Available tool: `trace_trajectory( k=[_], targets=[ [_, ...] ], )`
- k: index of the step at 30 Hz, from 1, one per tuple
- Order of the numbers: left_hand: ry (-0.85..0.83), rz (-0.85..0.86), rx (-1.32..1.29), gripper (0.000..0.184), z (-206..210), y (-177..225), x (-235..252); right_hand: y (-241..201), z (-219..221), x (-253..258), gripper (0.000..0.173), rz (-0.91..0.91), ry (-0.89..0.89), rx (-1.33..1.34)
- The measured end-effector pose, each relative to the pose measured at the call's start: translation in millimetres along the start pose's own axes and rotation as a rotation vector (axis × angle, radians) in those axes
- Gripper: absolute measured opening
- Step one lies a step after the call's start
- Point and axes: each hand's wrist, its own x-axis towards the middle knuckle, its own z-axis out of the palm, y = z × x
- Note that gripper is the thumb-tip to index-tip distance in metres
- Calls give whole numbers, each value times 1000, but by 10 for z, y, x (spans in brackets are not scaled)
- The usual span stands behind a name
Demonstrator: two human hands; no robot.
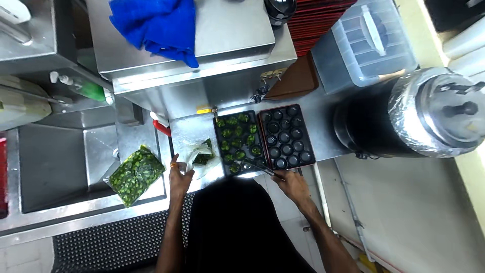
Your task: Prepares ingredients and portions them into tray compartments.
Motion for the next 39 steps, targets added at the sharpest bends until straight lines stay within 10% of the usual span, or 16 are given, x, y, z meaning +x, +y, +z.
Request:
trace_trajectory(
  k=[17,39],
  targets=[
    [16,14,64,88,13,-11,-56,-1845,339,424,27,-384,-100,-310],
    [-34,14,70,86,-23,9,56,13,-37,-74,26,-103,37,55]
  ],
)
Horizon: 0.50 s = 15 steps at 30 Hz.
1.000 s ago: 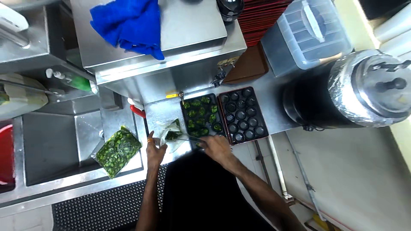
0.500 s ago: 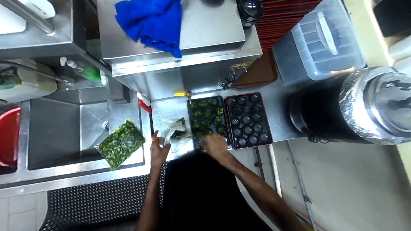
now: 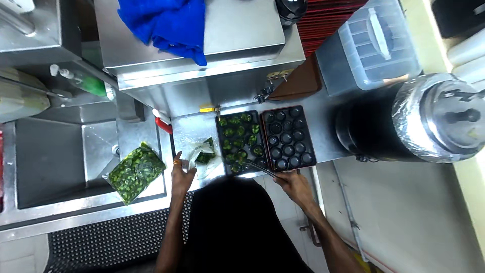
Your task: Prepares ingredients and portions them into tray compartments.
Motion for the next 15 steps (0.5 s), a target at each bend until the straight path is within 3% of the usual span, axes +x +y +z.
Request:
trace_trajectory(
  k=[5,15],
  targets=[
    [-4,-8,19,85,10,50,17,155,193,-29,29,168,-92,-117],
    [-18,5,6,85,-9,6,24,66,170,-88,29,217,-77,-183]
  ],
)
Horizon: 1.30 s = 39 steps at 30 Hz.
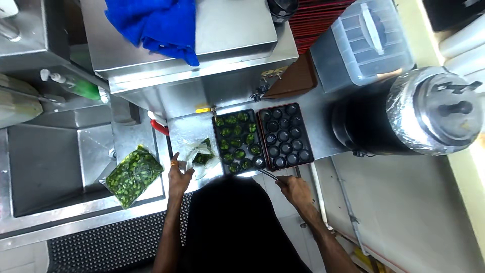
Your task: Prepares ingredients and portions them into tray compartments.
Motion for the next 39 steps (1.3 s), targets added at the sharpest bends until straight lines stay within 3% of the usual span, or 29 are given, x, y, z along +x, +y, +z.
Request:
trace_trajectory(
  k=[13,20,25,32,39],
  targets=[
    [-1,-23,4,86,-6,-8,-42,198,-143,-9,23,-74,35,174],
    [-10,-34,11,84,24,13,-51,338,-126,82,27,82,28,66],
    [-7,-29,13,84,3,-25,-54,263,-172,-8,26,33,66,63],
    [3,-39,5,84,33,-5,-76,14,-99,31,28,23,-67,-23],
    [-4,-34,0,85,21,-42,-82,-77,-15,164,29,35,1,-4]
  ],
)
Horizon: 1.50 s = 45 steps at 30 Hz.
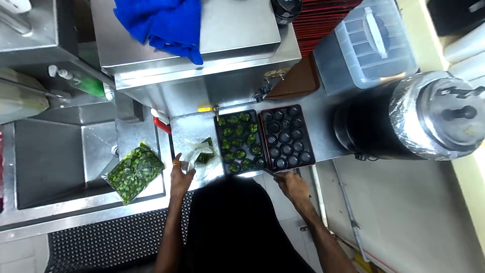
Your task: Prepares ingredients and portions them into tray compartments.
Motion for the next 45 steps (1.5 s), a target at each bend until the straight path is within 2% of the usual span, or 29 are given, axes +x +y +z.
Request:
trace_trajectory(
  k=[4,8,13,18,23,30,39,45],
  targets=[
    [-3,-10,-1,85,-6,2,-13,-25,-130,-89,30,-29,39,44],
    [1,-7,-12,84,22,-1,-7,-164,-288,-208,28,-175,137,183],
    [-18,12,21,83,69,17,30,-867,-340,-214,34,-388,61,168],
    [-21,21,50,83,54,19,29,-1676,-44,-5,34,-479,22,-24],
    [-20,-9,39,83,25,-3,-21,-2008,139,190,32,-565,17,-136],
    [-13,-14,11,83,54,-65,-21,-1850,-87,231,31,-495,4,-150],
    [-25,-16,-28,84,42,-24,68,-1291,-149,89,32,-517,-4,166],
    [-22,-26,-47,84,6,-43,84,-651,-120,10,26,-464,23,406]
  ],
)
